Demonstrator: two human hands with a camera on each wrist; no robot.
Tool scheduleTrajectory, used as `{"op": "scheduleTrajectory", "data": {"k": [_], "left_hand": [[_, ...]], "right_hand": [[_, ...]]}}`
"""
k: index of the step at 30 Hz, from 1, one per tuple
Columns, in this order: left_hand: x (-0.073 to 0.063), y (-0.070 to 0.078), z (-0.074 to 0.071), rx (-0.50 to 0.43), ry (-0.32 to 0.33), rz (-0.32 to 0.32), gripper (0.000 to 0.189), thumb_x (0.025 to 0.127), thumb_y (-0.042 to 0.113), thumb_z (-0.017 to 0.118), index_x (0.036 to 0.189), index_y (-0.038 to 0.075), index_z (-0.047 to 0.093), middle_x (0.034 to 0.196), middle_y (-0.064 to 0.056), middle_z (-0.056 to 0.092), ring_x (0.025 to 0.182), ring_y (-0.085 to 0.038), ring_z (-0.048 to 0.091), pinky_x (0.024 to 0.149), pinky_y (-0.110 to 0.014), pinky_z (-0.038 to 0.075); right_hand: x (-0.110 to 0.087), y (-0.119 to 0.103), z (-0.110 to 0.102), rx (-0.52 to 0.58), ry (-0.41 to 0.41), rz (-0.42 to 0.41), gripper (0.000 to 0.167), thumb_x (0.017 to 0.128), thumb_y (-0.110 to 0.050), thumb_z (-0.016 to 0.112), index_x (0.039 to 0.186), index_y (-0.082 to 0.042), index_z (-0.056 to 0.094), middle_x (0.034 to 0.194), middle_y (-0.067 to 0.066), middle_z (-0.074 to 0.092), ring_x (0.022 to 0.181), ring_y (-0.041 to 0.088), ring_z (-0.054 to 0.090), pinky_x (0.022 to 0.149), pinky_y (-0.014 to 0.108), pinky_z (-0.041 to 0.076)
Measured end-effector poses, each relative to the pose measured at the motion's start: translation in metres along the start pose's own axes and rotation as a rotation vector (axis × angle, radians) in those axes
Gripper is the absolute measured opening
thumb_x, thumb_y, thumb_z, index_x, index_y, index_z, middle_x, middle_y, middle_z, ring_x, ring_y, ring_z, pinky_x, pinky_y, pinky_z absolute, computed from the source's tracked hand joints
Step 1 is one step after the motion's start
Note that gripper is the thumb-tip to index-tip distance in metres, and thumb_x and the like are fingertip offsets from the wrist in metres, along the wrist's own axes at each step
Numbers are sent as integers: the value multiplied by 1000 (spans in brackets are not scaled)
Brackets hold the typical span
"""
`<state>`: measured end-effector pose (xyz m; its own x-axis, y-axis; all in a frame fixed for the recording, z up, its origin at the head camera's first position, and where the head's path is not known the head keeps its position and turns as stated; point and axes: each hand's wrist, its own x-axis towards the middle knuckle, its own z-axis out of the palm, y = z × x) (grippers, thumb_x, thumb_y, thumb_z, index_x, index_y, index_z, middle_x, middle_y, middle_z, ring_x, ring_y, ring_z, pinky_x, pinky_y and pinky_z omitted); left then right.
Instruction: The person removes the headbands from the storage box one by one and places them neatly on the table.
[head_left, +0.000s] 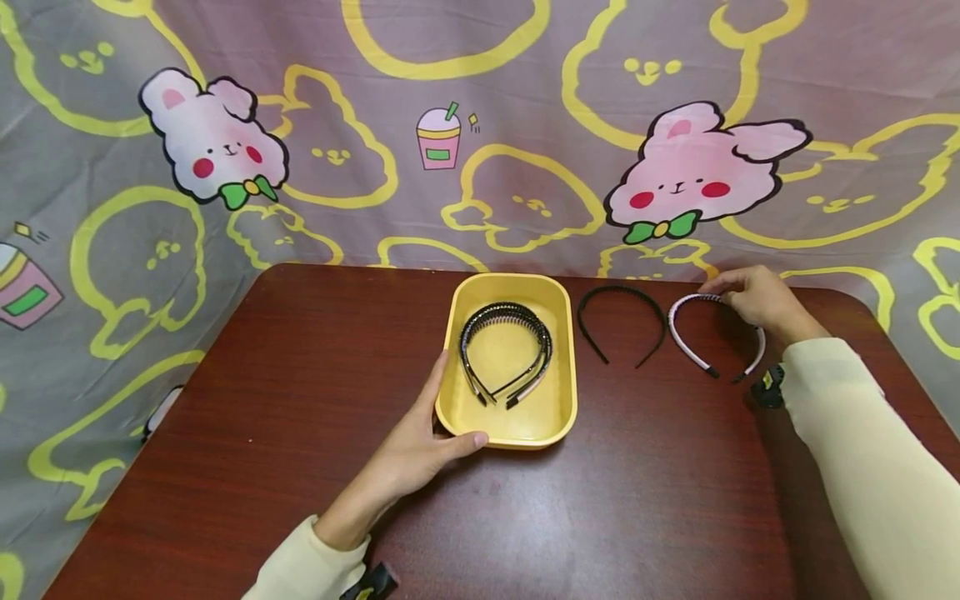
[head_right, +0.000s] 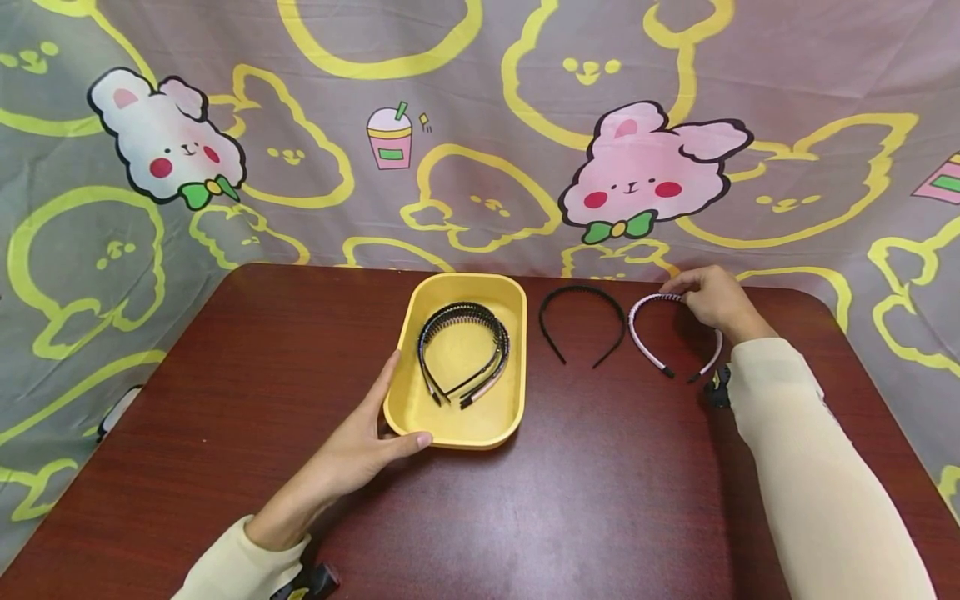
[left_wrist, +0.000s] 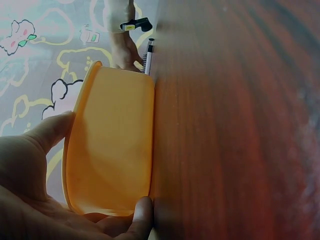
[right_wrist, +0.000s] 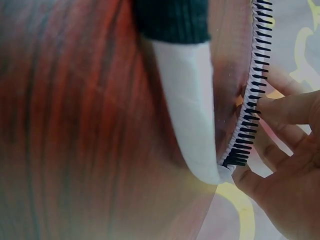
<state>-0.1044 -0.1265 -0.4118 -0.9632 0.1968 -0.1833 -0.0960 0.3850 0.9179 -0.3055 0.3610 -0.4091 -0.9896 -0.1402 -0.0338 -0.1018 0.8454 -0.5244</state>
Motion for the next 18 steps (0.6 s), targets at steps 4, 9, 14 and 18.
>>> {"op": "scheduleTrajectory", "data": {"k": [4,9,14,18], "left_hand": [[0,0,0,2,0,-1,117,88,25,87,170,35,4,176,-3,15,128,-24,57,106,-38,47],[0,0,1,4,-2,3,117,88,25,86,170,34,3,177,-2,14,134,-26,53,111,-42,44],[1,0,1,-1,-1,3,117,88,24,86,170,33,3,177,-3,14,134,-25,53,110,-41,45],[1,0,1,-6,-2,1,117,88,23,86,170,32,4,177,-5,15,122,-24,61,100,-34,51]], "right_hand": [[0,1,1,2,5,-8,28,95,8,53,111,7,76,119,33,69,103,36,56,71,24,42],[1,0,2,-3,15,-25,28,94,7,53,109,5,77,118,32,70,102,34,56,71,24,41],[2,0,3,-3,20,-44,28,93,7,54,107,5,78,115,31,71,98,31,57,70,23,41],[2,-1,4,-12,32,-58,27,93,7,55,107,5,78,112,29,73,93,25,58,68,22,40]]}}
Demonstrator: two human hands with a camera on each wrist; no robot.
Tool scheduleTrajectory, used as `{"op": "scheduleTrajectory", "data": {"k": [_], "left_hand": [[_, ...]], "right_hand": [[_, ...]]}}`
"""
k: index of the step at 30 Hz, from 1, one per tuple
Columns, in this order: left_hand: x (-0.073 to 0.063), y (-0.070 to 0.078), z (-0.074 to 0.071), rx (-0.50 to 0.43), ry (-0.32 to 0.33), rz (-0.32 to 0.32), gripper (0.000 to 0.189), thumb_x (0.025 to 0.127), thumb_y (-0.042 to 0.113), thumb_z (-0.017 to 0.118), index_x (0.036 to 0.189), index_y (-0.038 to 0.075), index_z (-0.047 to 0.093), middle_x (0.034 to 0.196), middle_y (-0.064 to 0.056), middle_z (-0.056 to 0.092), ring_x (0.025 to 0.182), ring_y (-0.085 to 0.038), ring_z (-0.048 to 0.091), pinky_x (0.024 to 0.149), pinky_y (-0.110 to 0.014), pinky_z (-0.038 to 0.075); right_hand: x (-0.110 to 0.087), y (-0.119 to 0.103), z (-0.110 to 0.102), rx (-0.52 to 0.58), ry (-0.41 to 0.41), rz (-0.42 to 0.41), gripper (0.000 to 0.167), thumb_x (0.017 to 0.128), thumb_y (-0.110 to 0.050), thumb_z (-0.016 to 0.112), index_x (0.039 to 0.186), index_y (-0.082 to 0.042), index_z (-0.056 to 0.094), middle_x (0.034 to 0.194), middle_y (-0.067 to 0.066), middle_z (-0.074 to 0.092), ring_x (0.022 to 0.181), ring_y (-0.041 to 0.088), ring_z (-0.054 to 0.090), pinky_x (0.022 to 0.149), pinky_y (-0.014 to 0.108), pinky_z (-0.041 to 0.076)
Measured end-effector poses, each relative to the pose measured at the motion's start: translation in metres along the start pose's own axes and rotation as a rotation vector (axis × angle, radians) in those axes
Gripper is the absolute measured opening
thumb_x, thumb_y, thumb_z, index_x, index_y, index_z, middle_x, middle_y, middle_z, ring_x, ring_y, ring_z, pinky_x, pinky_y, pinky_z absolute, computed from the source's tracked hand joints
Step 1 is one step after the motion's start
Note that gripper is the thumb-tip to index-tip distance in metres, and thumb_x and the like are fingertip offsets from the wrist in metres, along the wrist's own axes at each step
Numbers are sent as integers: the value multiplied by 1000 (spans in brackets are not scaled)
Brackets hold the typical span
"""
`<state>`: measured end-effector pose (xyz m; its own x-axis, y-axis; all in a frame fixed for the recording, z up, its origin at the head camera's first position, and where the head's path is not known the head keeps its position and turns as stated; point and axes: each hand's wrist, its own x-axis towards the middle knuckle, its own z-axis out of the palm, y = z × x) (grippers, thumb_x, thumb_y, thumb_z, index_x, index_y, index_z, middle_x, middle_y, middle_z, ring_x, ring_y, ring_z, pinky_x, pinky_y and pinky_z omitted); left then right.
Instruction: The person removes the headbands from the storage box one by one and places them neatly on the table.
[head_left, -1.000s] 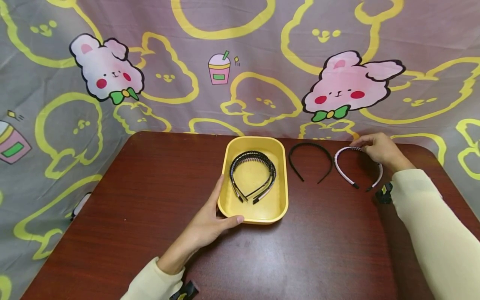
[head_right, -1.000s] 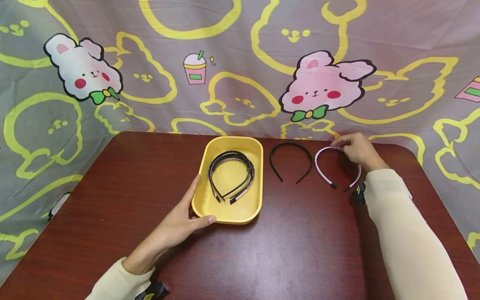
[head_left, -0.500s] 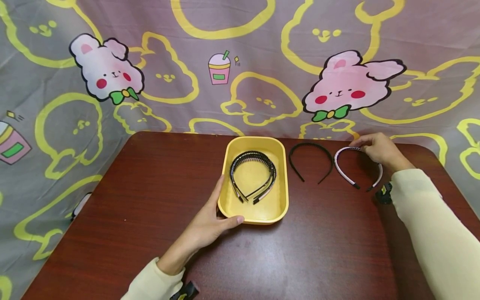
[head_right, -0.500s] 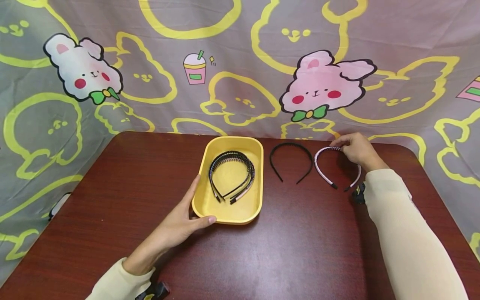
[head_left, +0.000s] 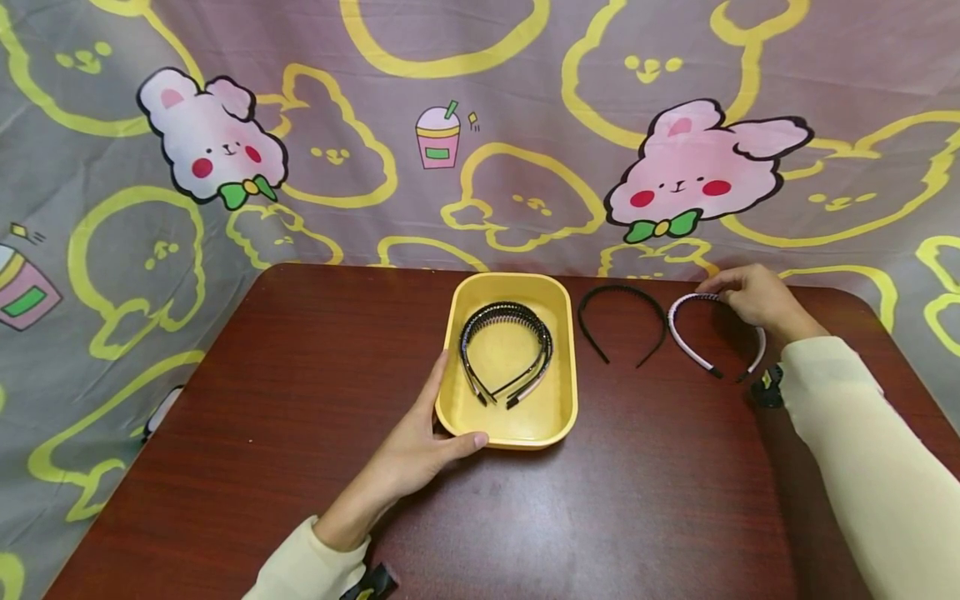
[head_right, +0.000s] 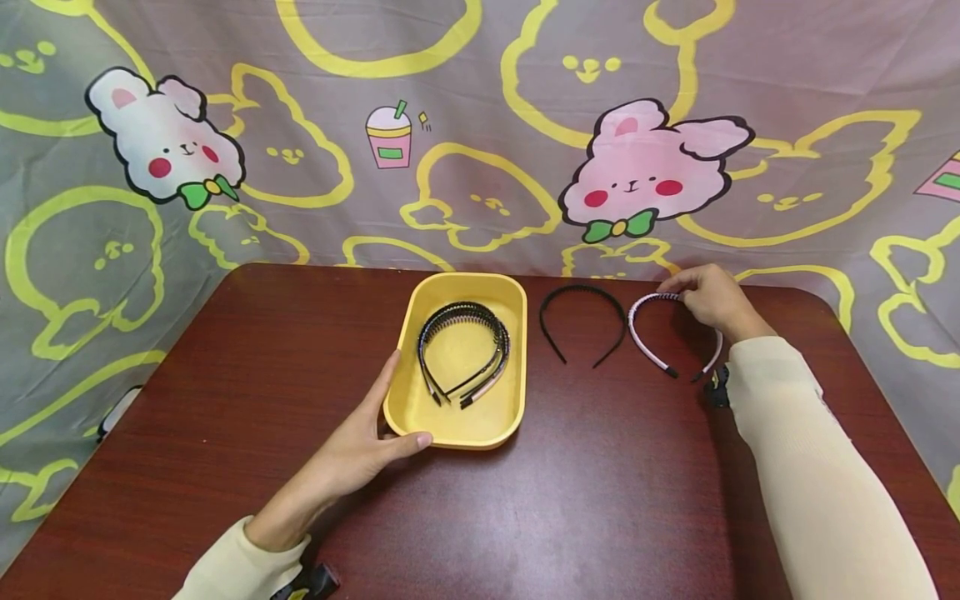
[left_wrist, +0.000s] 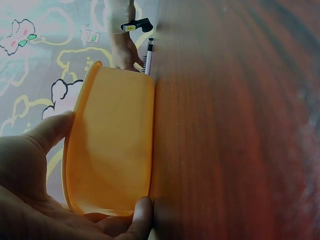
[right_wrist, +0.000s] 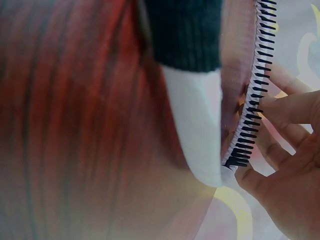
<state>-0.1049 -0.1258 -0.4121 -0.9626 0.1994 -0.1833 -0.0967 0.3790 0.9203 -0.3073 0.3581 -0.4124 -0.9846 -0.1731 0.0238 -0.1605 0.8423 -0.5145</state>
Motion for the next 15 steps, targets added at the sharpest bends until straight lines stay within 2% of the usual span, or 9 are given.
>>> {"op": "scheduleTrajectory", "data": {"k": [2,8,15], "left_hand": [[0,0,0,1,0,-4,117,88,23,86,170,32,4,176,-5,15,116,-23,63,96,-32,52],[0,0,-1,12,-1,-3,117,88,25,86,170,32,3,177,-6,14,125,-24,59,104,-37,49],[0,0,-1,8,-4,2,117,88,25,86,170,31,3,177,-5,12,131,-26,56,107,-40,48]], "right_hand": [[0,0,0,-2,4,-1,26,93,7,56,107,4,78,111,29,73,92,22,58,69,21,40],[-1,0,-1,0,-1,-11,28,93,8,55,106,4,78,110,28,73,86,14,54,67,22,40],[-2,-2,-1,10,-6,11,30,94,8,51,110,7,76,106,28,71,82,21,51,64,27,39]]}}
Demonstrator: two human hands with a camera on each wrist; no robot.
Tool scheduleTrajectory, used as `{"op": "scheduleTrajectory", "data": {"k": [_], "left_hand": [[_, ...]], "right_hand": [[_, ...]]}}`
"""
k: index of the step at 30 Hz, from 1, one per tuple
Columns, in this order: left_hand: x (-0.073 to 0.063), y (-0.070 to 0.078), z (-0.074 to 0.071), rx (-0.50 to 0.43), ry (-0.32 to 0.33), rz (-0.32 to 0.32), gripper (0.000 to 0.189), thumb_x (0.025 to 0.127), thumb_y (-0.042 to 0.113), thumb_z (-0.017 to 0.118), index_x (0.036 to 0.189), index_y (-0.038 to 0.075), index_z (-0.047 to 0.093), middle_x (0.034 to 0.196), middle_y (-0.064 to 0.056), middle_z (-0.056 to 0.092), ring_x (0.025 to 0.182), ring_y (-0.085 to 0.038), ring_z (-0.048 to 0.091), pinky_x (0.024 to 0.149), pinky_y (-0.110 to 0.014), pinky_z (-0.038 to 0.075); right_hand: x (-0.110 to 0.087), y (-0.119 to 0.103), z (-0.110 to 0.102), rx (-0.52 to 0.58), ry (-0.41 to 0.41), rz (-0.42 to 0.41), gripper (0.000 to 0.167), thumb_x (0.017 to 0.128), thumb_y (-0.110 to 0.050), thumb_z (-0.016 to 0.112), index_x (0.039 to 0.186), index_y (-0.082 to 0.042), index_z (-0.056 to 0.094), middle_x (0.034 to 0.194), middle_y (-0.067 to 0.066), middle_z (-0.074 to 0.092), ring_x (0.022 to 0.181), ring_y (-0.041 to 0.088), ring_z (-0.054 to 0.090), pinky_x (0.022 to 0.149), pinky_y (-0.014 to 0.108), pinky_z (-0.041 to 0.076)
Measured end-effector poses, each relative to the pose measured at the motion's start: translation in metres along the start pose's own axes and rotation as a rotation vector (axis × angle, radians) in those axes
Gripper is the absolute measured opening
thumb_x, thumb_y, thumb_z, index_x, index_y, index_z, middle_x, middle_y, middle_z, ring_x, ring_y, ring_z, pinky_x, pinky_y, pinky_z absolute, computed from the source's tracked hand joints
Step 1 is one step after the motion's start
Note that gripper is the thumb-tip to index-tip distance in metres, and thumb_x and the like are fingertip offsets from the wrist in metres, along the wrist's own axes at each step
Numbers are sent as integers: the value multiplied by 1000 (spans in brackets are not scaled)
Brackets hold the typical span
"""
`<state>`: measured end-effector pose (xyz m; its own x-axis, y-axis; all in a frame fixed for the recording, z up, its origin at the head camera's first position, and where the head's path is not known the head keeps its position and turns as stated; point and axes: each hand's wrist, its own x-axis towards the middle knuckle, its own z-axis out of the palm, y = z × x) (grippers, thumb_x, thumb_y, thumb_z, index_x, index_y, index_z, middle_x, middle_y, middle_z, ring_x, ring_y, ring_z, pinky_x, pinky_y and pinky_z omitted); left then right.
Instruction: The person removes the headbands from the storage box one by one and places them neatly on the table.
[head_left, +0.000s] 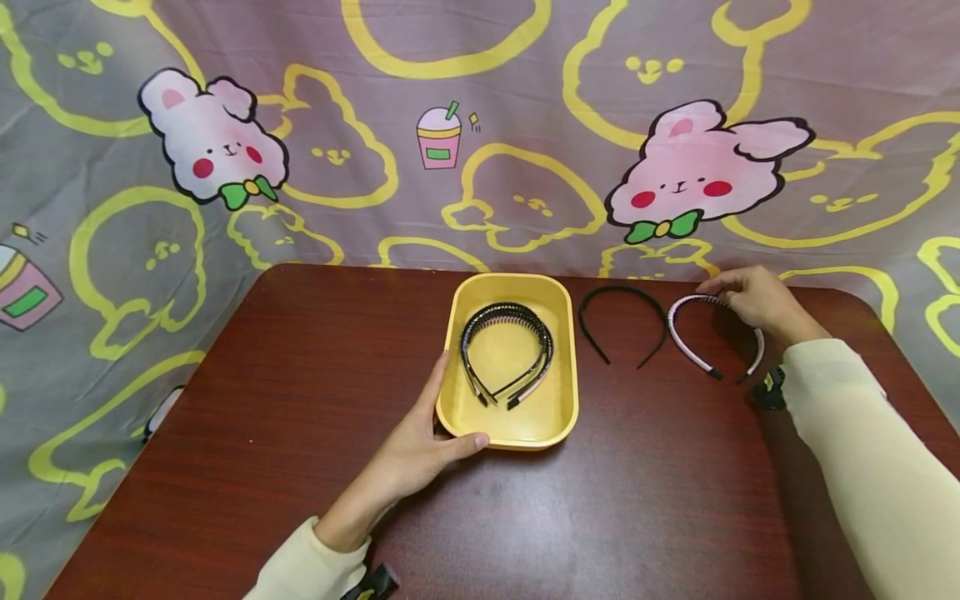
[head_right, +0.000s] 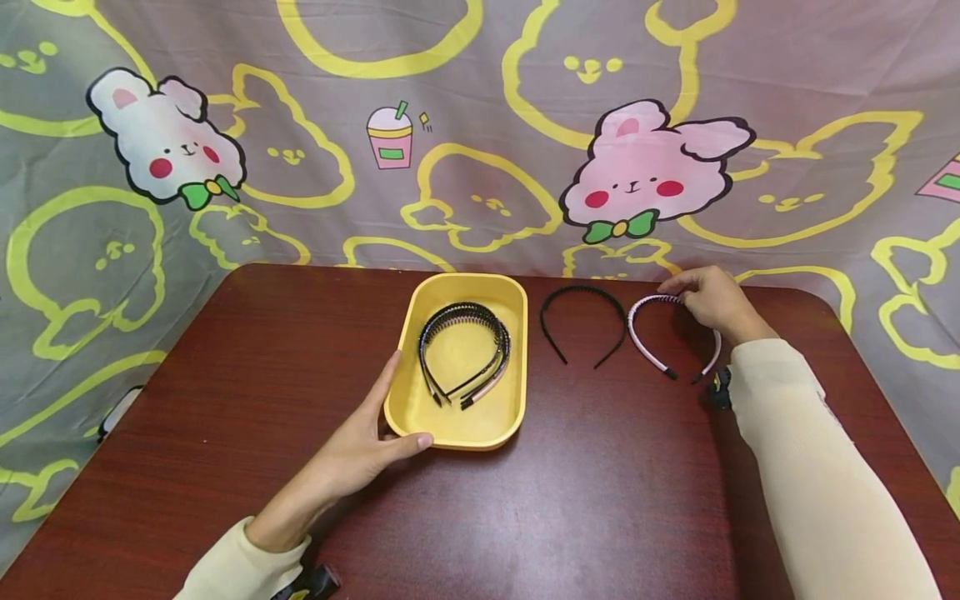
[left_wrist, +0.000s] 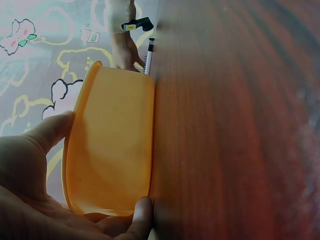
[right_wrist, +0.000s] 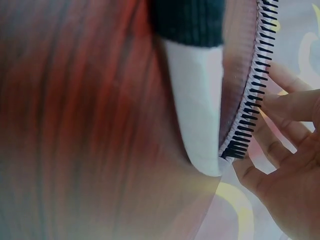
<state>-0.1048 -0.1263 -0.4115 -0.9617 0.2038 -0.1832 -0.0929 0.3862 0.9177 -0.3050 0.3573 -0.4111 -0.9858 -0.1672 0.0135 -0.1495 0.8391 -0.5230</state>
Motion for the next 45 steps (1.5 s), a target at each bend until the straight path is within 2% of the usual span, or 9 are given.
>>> {"op": "scheduleTrajectory", "data": {"k": [6,11,20,22,27,31,34,40,45], "left_hand": [[0,0,0,-15,0,1,117,88,24,86,170,31,3,177,-5,11,129,-26,57,104,-37,49],[0,1,0,-24,-1,0,117,88,23,86,170,32,3,177,-6,12,123,-25,61,100,-35,51],[0,1,1,-19,0,-3,117,88,24,86,170,33,3,177,-5,13,118,-24,63,99,-35,52],[-1,1,0,-13,2,-1,117,88,24,86,170,33,3,177,-4,12,127,-25,58,106,-40,48],[-2,1,-1,-7,4,3,117,87,25,86,170,33,3,177,-2,12,148,-29,40,122,-51,31],[-1,0,0,-15,2,5,117,88,25,86,170,33,3,177,-2,12,146,-29,42,121,-51,32],[-1,0,1,-19,3,7,117,88,25,86,170,32,3,177,-3,12,146,-29,42,121,-51,31],[-1,1,0,-15,2,10,117,87,25,86,170,32,4,177,-2,13,149,-30,38,123,-53,28],[-1,0,-1,-12,1,15,117,87,24,86,170,32,4,177,-2,12,153,-30,33,125,-54,25]], "right_hand": [[-3,0,-3,25,5,27,30,97,4,51,116,7,74,107,28,65,77,24,47,57,31,36],[-7,1,-6,21,18,18,26,100,2,55,117,7,74,122,32,67,91,24,53,65,23,41],[-15,-3,-12,-9,97,-63,20,98,0,61,112,4,75,115,29,72,82,-8,49,69,14,37],[-18,-6,-12,-11,104,-65,20,99,-2,63,114,4,75,115,29,72,80,-12,46,69,14,37],[-22,-17,-11,-31,109,-67,23,101,-11,68,118,3,74,121,28,71,90,7,57,74,19,38],[-25,-31,-12,-19,109,-74,26,101,-13,68,122,2,73,126,28,70,110,41,68,77,16,39],[-28,-42,-13,3,110,-82,27,102,-14,68,124,2,72,128,28,70,116,53,66,74,6,37],[-34,-59,-9,57,139,-102,27,102,-12,67,125,2,71,124,26,71,114,50,67,71,1,36],[-42,-71,-3,58,164,-113,26,102,-14,67,124,0,72,124,24,72,110,28,66,82,23,46]]}}
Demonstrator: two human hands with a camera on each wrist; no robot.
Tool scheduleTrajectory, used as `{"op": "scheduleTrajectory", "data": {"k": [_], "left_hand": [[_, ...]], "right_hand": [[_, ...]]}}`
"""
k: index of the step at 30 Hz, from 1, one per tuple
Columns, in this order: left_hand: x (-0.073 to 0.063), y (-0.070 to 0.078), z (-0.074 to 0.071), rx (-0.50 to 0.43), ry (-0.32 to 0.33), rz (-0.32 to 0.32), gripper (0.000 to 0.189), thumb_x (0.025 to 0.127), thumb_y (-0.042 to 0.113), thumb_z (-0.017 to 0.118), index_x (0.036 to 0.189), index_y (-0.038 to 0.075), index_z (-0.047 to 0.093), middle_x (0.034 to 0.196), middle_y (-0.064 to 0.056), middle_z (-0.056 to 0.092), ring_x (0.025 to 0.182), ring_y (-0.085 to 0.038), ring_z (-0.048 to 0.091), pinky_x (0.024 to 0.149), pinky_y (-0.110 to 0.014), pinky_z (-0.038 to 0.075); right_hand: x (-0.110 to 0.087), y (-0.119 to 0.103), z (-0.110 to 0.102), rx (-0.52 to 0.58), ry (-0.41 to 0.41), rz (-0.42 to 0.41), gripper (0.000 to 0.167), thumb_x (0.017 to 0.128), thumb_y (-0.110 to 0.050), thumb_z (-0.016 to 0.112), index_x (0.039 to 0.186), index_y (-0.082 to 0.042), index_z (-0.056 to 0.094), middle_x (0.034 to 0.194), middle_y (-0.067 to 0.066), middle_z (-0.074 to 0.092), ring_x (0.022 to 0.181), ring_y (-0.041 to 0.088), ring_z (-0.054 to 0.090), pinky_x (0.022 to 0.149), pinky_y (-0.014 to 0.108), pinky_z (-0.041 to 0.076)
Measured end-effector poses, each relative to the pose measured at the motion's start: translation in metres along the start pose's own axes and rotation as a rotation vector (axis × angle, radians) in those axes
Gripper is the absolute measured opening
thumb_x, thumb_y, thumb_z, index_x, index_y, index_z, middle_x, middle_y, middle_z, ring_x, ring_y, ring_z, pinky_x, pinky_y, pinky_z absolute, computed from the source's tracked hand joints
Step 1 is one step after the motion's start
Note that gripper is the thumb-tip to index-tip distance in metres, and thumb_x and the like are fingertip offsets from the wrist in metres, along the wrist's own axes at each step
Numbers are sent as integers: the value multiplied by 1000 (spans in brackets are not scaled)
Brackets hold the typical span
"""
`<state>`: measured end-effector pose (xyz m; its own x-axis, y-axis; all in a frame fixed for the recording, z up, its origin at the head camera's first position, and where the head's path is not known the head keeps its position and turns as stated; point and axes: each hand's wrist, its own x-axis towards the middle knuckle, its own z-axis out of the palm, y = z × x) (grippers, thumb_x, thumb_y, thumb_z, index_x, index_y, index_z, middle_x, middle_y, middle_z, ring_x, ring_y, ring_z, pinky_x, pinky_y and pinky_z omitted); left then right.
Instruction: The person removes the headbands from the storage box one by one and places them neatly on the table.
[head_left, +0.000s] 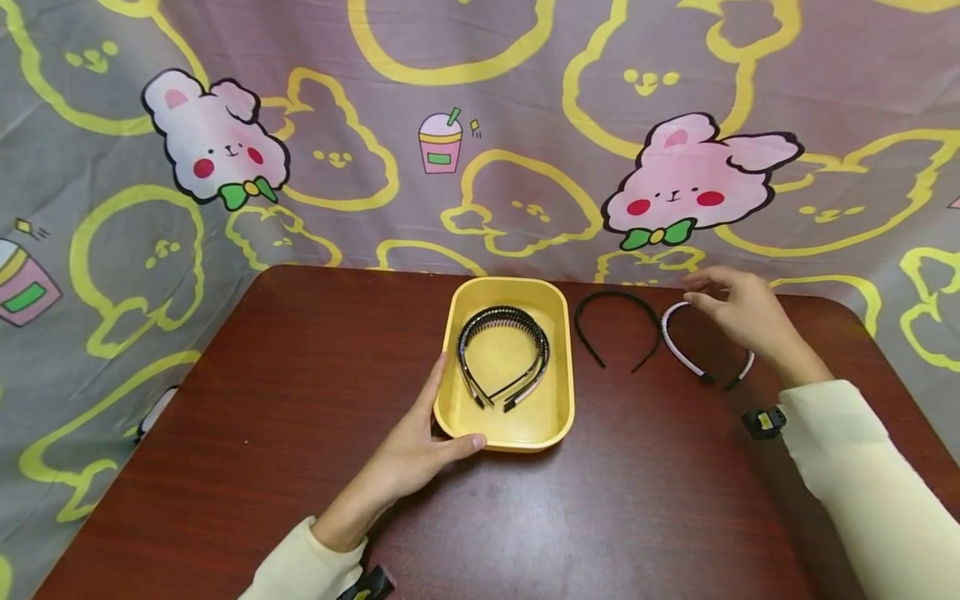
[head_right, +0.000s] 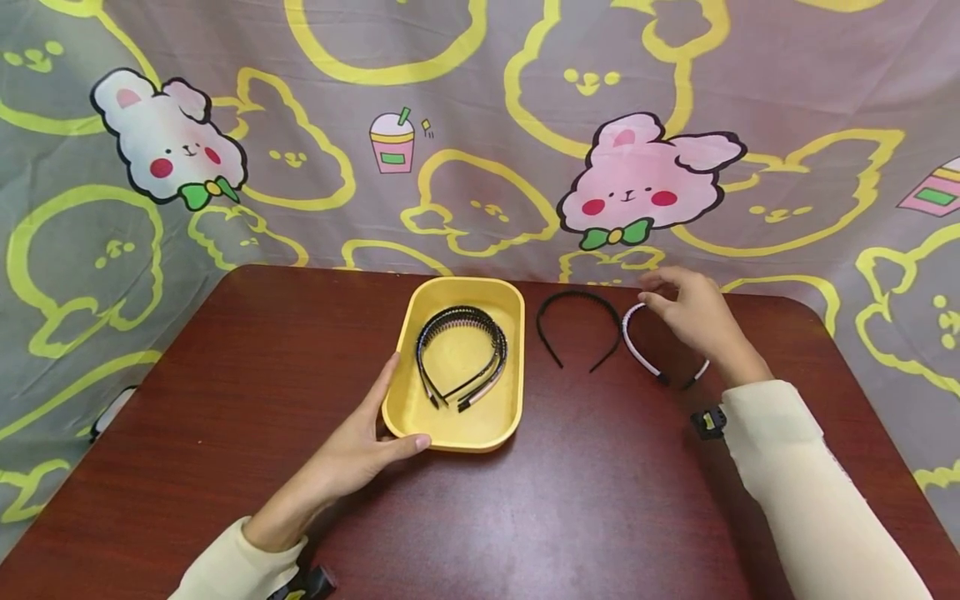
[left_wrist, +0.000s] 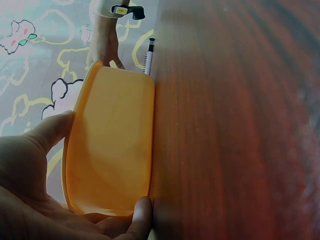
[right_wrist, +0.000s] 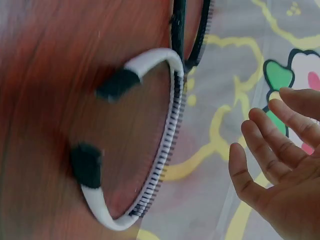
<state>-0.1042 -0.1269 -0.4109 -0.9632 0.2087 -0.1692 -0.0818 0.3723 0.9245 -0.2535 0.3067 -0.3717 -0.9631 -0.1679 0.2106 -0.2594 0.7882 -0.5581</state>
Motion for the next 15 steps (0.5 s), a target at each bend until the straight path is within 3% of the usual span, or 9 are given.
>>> {"op": "scheduleTrajectory", "data": {"k": [2,4,7,10,15], "left_hand": [[0,0,0,6,1,-1,117,87,25,86,170,31,4,177,-2,13,154,-31,32,126,-55,24],[0,0,0,9,0,0,117,87,24,86,170,31,4,177,-2,13,153,-31,32,126,-55,24],[0,0,0,15,1,1,117,87,25,86,170,31,4,177,-2,13,154,-31,32,126,-56,24],[0,0,0,27,2,-4,117,87,26,86,170,31,4,177,-2,13,149,-31,39,124,-55,29],[0,0,-1,49,-1,8,117,88,27,86,170,29,3,177,-2,11,150,-32,39,124,-55,29]], "right_hand": [[-3,-4,2,-9,12,-16,24,102,-14,68,122,-1,73,121,24,73,102,10,61,81,28,44],[-6,-8,3,-10,26,-39,23,101,-14,69,120,-2,74,118,23,74,91,-3,51,73,21,39],[-8,-14,6,17,42,-62,22,99,-10,70,119,-1,73,113,23,75,85,-16,47,72,11,39],[-10,-21,9,58,44,-76,22,99,-8,70,118,1,73,110,24,75,83,-22,50,74,2,40],[-14,-35,12,124,26,-67,22,99,-7,70,119,2,72,113,24,74,85,-21,55,78,-1,42]]}}
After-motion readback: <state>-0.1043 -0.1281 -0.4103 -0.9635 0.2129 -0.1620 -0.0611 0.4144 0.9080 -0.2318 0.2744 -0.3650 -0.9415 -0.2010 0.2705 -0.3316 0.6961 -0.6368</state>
